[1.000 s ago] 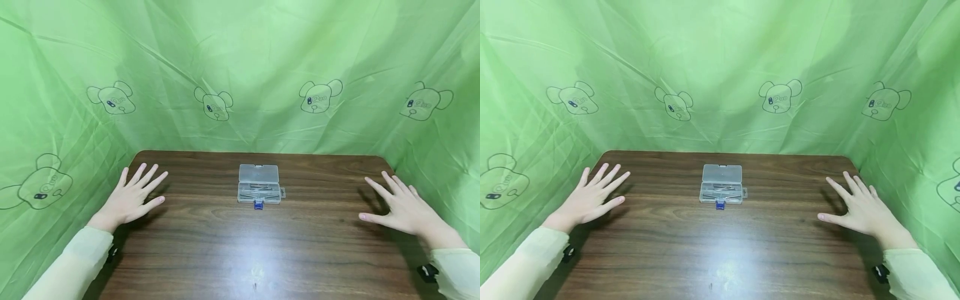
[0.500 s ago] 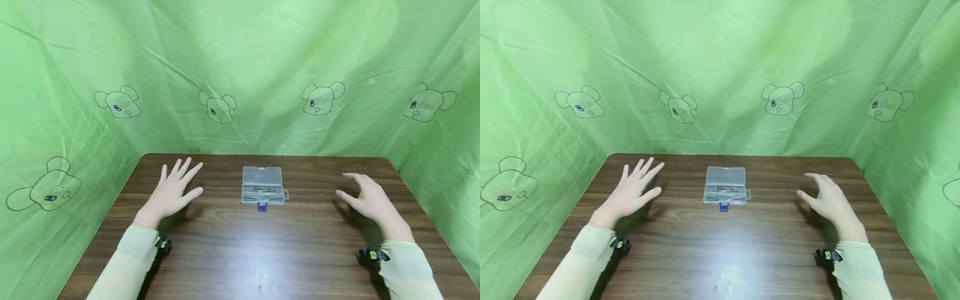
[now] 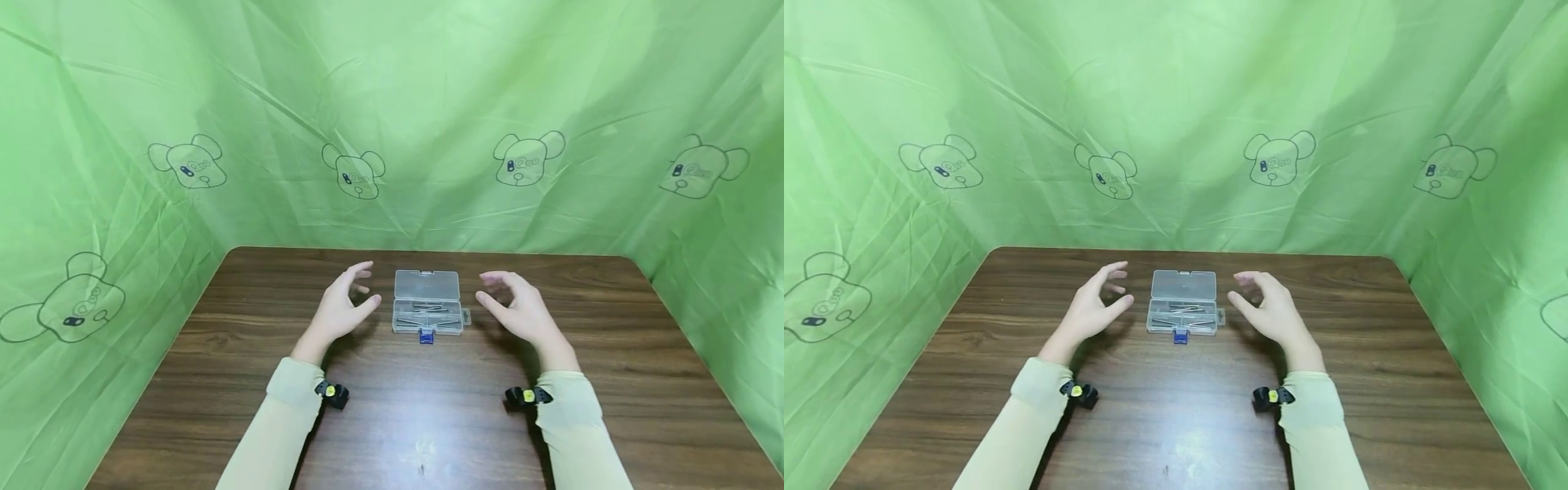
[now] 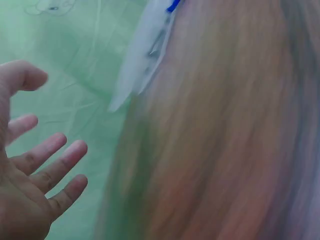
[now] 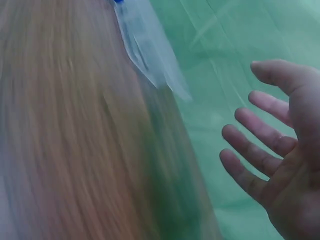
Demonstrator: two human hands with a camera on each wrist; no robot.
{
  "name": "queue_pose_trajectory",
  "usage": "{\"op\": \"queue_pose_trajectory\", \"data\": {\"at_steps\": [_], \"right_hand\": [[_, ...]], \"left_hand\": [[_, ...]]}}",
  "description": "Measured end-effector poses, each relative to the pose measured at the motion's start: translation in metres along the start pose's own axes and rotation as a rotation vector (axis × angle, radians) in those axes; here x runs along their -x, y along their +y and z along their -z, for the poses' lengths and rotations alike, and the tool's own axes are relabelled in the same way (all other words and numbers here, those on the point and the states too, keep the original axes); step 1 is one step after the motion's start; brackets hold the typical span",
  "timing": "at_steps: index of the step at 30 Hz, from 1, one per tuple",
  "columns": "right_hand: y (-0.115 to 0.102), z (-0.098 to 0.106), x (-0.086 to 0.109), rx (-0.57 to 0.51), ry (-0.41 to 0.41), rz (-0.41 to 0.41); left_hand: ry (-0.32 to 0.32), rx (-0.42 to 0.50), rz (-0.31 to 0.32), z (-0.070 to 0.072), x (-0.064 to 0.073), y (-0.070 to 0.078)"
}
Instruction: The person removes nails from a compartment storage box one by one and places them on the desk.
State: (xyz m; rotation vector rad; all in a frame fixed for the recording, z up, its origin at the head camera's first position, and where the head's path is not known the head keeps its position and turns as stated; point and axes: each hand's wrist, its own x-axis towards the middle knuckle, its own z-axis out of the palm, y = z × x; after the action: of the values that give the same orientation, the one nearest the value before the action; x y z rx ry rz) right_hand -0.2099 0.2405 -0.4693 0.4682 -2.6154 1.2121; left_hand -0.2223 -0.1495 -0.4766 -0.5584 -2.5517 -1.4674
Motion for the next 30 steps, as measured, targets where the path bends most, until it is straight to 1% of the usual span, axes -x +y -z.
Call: {"op": "queue_pose_trajectory", "data": {"at_steps": [2,4,7,10,13,15,18,21,23,27,30], "right_hand": [[-0.003,-0.011,-0.005,-0.027,0.005,0.007],[-0.005,-0.021,-0.009,-0.061,0.009,0.004],[-0.008,-0.035,-0.012,-0.106,0.005,-0.004],[-0.008,-0.045,-0.01,-0.131,-0.002,-0.015],[-0.007,-0.052,-0.007,-0.145,-0.02,-0.03],[-0.006,-0.056,-0.006,-0.153,-0.031,-0.033],[-0.005,-0.06,-0.005,-0.165,-0.044,-0.027],[-0.006,-0.062,-0.007,-0.178,-0.044,-0.015],[-0.006,-0.063,-0.008,-0.184,-0.05,-0.005],[-0.007,-0.066,-0.014,-0.157,-0.076,0.012],[-0.007,-0.068,-0.017,-0.113,-0.097,0.029]], "left_hand": [[0.001,0.061,0.047,-0.012,-0.003,-0.001],[-0.013,0.113,0.089,-0.023,-0.003,-0.002],[-0.045,0.18,0.121,-0.034,-0.003,-0.002],[-0.069,0.234,0.132,-0.039,-0.001,-0.003],[-0.085,0.28,0.141,-0.042,0.0,-0.008],[-0.1,0.294,0.146,-0.043,0.001,-0.013],[-0.129,0.274,0.149,-0.043,0.003,-0.015],[-0.152,0.216,0.134,-0.043,0.003,-0.016],[-0.16,0.173,0.112,-0.043,0.003,-0.016],[-0.165,0.102,0.065,-0.043,0.003,-0.017],[-0.173,0.076,0.053,-0.043,0.004,-0.018]]}}
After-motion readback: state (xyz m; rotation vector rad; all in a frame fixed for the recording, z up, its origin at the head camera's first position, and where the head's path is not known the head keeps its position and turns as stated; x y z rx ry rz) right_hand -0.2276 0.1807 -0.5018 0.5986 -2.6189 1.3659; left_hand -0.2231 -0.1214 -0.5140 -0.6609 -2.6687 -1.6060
